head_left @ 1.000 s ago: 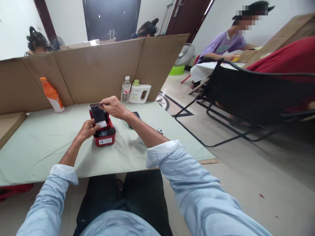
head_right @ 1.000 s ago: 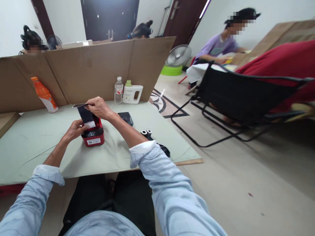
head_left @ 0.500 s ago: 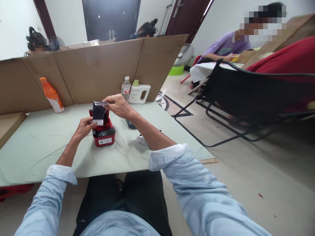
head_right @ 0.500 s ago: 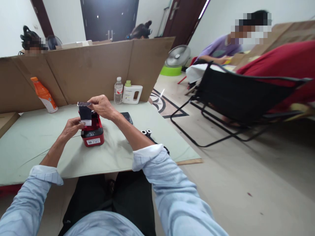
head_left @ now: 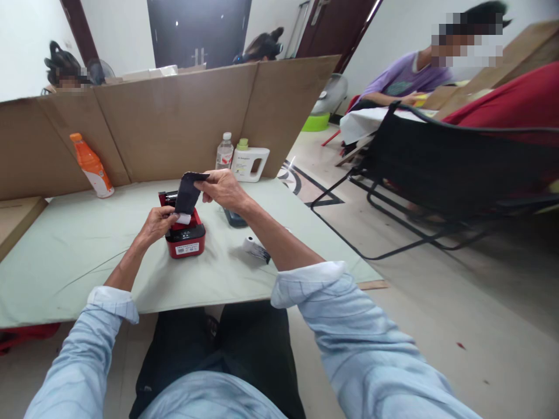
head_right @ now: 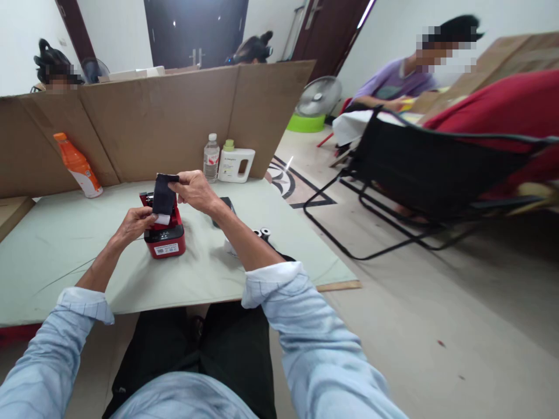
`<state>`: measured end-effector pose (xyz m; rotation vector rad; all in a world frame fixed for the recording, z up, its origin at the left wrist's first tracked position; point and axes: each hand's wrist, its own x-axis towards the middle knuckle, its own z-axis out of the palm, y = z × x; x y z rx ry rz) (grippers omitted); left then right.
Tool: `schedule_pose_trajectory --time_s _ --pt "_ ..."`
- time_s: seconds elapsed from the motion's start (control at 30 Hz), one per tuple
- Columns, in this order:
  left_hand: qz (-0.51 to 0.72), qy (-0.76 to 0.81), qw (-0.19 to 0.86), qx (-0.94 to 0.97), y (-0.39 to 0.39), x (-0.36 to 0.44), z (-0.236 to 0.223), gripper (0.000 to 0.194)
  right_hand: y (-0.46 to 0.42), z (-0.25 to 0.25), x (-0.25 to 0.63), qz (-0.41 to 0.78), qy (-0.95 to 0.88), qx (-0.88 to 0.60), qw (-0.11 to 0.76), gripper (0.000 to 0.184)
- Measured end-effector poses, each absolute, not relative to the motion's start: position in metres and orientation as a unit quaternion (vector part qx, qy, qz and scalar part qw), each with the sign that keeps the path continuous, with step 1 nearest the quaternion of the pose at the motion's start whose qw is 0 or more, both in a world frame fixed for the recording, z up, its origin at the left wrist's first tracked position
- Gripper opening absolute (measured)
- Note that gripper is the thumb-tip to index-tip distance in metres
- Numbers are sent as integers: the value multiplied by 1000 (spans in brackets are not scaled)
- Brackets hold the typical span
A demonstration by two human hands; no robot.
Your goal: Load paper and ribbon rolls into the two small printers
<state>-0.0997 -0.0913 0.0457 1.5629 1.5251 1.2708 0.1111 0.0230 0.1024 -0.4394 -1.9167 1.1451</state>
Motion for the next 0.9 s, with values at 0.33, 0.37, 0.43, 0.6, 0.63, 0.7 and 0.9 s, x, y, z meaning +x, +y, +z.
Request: schedule_pose_trajectory --time_s 0.33,0.37,0.43,0.6,0.63,0.7,0.9 --pt "456 601 229 615 -100 -110 54 29 3 96 112 509 -722 -168 439 48" --pt "453 609 208 617 -104 -114 56 27 -3 95 111 508 -723 -165 439 47" --pt "453 621 159 619 -113 -120 58 23 -17 94 110 498 -729 -158 441 41" --pt "468 618 46 630 -141 -130 51 17 -66 70 111 410 -780 -106 461 14" --pt "472 615 28 631 -146 -131 47 17 -76 60 110 391 -788 -90 466 15" --pt "478 612 -1 630 -158 -134 38 24 -94 36 106 351 -801 -57 482 24" --pt "472 626 -35 620 -187 -142 7 37 -125 -33 94 271 -828 -18 490 30"
